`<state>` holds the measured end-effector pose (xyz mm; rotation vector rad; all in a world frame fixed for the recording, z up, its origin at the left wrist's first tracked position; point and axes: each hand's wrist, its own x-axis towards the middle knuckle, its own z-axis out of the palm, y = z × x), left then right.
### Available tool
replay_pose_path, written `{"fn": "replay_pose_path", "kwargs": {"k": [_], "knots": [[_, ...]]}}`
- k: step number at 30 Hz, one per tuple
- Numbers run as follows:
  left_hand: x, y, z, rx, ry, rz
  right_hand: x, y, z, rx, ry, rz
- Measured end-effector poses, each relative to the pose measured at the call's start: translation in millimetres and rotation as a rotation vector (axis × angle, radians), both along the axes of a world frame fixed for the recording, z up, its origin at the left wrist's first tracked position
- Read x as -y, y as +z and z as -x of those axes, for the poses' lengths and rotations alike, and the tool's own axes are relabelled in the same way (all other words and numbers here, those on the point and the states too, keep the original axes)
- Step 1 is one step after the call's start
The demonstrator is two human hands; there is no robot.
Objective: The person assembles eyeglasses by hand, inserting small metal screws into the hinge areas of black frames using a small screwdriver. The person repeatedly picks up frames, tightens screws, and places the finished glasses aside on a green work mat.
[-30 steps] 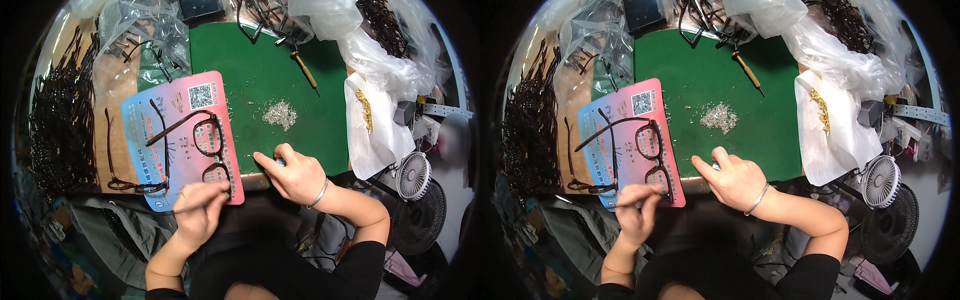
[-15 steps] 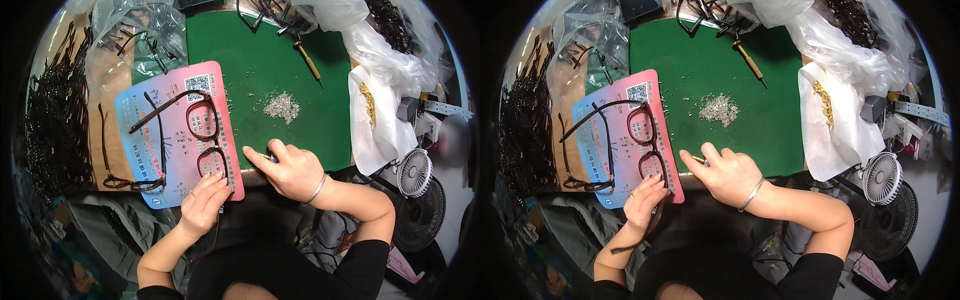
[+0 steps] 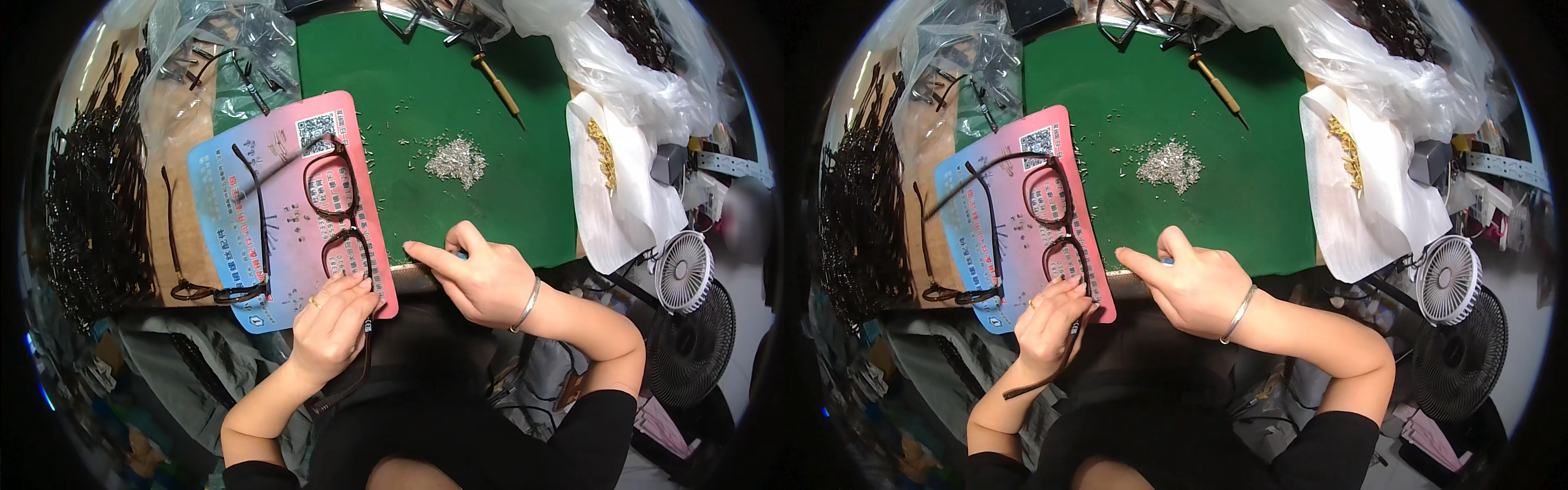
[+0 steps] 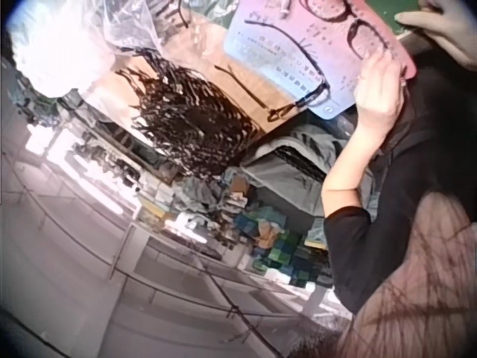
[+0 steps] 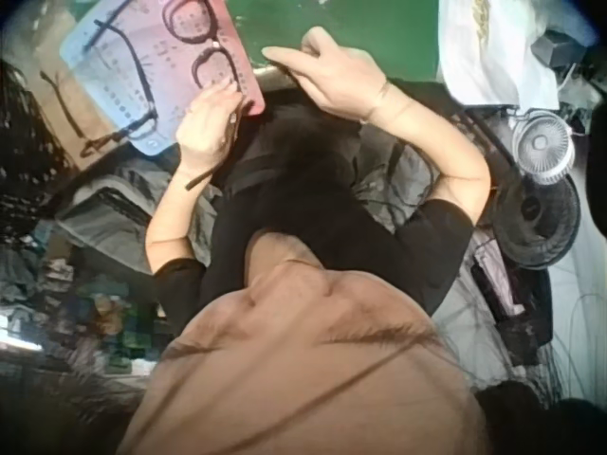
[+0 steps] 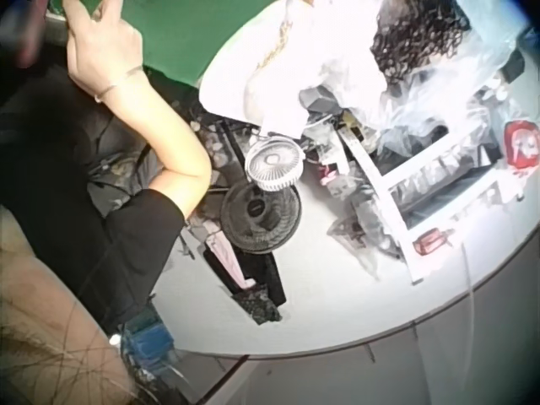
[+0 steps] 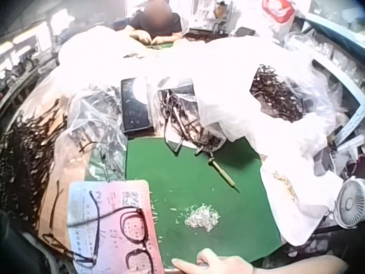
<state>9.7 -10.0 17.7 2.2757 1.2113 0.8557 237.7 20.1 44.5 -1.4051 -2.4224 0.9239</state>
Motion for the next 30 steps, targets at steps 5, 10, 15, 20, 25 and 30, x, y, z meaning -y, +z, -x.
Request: {"fn": "replay_pose_path", "kwargs": {"k": [5,10,15,20,25,30], "knots": [[-7,-2,1,0.002,-0.030,-0.017,-3,-2,0,-0.037,0.062,0.052],[-13,-13,7,0.068,-0.070,-0.030,4,-7,12,-0.133,0.152,-0.004],[-14,-15,10,0.083,-0.077,-0.007,5,-12,20,-0.168,0.151,0.010],[-13,-16,9,0.113,-0.070,-0.017,8,-13,17,-0.166,0.171,-0.012],[-13,-17,9,0.113,-0.058,-0.024,7,-10,19,-0.143,0.177,-0.002],[-11,-17,8,0.100,-0.043,-0.027,9,-12,20,-0.138,0.170,-0.040]]}}
